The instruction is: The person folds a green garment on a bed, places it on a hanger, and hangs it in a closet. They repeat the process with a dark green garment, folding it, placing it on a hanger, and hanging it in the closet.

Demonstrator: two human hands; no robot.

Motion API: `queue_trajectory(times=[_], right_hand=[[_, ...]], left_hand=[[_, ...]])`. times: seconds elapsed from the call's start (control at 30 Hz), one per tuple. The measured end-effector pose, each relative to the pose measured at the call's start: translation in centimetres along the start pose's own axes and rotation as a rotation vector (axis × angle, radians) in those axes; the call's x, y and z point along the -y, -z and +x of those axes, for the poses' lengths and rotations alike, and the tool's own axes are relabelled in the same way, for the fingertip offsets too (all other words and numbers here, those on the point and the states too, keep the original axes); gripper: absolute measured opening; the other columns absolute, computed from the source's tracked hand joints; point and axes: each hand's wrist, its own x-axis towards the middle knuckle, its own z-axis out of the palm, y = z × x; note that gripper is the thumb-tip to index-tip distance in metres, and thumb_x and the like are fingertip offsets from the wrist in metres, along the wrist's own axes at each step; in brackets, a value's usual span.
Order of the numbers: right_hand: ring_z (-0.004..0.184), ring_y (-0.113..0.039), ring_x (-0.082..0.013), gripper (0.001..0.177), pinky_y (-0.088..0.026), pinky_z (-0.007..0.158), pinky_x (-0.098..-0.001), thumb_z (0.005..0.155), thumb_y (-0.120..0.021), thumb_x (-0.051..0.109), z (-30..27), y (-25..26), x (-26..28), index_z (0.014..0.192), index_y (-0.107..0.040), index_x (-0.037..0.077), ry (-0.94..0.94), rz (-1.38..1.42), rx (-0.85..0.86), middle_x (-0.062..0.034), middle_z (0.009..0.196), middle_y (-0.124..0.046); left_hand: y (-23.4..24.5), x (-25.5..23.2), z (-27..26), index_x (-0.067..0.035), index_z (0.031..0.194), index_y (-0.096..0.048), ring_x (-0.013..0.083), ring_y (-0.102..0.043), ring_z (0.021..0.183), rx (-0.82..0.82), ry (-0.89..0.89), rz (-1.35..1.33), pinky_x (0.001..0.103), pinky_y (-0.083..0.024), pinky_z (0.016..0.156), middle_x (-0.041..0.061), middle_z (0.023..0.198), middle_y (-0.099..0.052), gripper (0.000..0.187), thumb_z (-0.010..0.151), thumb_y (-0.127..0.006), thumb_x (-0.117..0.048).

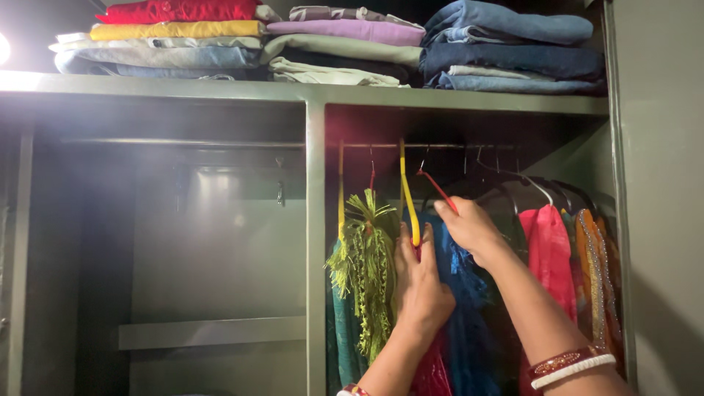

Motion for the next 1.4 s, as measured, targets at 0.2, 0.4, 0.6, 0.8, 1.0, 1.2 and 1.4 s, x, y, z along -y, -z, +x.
queue_trajectory(times=[0.2, 0.4, 0.6, 0.8, 1.0, 1.2, 1.4], right_hand=[[0.085, -0.070, -0.0203, 0.051, -0.051, 0.076, -0.0361, 0.101, -0.058, 0.052, -1.4, 1.2, 1.4, 0.103, -0.076, 0.005, 0.045, 0.002, -0.021, -0.0120, 0.090, -0.075], [0.109, -0.063, -0.0399, 0.028, -0.050, 0.097, -0.0466, 0.090, -0.070, 0.028, -0.3, 5.2, -1.6, 0.109, -0.081, 0.012, 0.399, -0.477, -0.624, -0.0164, 0.111, -0.073], [0.114, -0.062, -0.0392, 0.045, -0.048, 0.096, -0.0502, 0.092, -0.067, 0.030, 2.4, 5.9, -6.6, 0.132, -0.064, 0.009, 0.095, -0.137, -0.384, -0.0218, 0.123, -0.068], [0.100, -0.070, -0.0373, 0.054, -0.051, 0.092, -0.0489, 0.105, -0.057, 0.049, 3.9, 4.4, -7.8, 0.113, -0.073, -0.003, -0.216, -0.207, -0.141, -0.0244, 0.107, -0.074], [0.088, -0.068, -0.0152, 0.031, -0.053, 0.077, -0.0325, 0.097, -0.059, 0.027, 5.3, 1.4, -8.8, 0.120, -0.072, 0.011, 0.077, 0.257, -0.044, -0.0075, 0.101, -0.078], [0.091, -0.062, -0.0110, 0.032, -0.052, 0.079, -0.0315, 0.106, -0.063, 0.030, 4.9, -0.4, -8.5, 0.111, -0.074, 0.000, 0.144, 0.118, 0.127, -0.0077, 0.098, -0.073], [0.101, -0.069, -0.0132, 0.038, -0.051, 0.085, -0.0302, 0.099, -0.063, 0.040, 2.0, 0.9, -4.3, 0.121, -0.070, 0.011, 0.088, -0.012, 0.128, -0.0028, 0.108, -0.075]], left_hand=[[-0.1, -0.1, 0.2, -0.002, 0.157, -0.035, 0.0539, -0.019, 0.150, -0.153, -0.133, -0.088, 0.055, -0.027, 0.120, 0.031, 0.165, -0.016, 0.091, 0.069, -0.056, 0.005], [-0.1, -1.2, 0.5, -0.012, 0.148, -0.053, 0.0564, -0.018, 0.151, -0.158, -0.196, -0.003, 0.069, -0.019, 0.117, 0.027, 0.168, -0.020, 0.066, 0.083, -0.065, -0.016], [0.2, -2.7, 1.3, -0.021, 0.151, -0.048, 0.0564, -0.011, 0.150, -0.017, -0.157, 0.054, 0.080, -0.010, 0.108, 0.024, 0.168, -0.013, 0.074, 0.081, -0.073, -0.027], [-0.3, -2.4, 1.6, -0.021, 0.156, -0.043, 0.0669, -0.013, 0.143, -0.014, -0.187, -0.033, 0.065, -0.022, 0.117, 0.031, 0.167, -0.012, 0.084, 0.077, -0.073, -0.019], [-1.3, -1.1, 1.8, -0.019, 0.156, -0.042, 0.0670, -0.016, 0.142, -0.069, -0.246, 0.007, 0.063, -0.022, 0.118, 0.033, 0.166, -0.016, 0.087, 0.075, -0.074, -0.014], [-1.1, -0.7, 2.3, -0.012, 0.160, -0.027, 0.0664, -0.011, 0.145, -0.052, -0.184, -0.016, 0.068, -0.018, 0.117, 0.031, 0.165, -0.015, 0.103, 0.070, -0.077, -0.014], [0.2, -1.5, 1.8, -0.020, 0.157, -0.032, 0.0546, 0.000, 0.150, 0.049, -0.082, 0.122, 0.078, -0.010, 0.104, 0.024, 0.172, -0.006, 0.100, 0.067, -0.076, -0.013]])
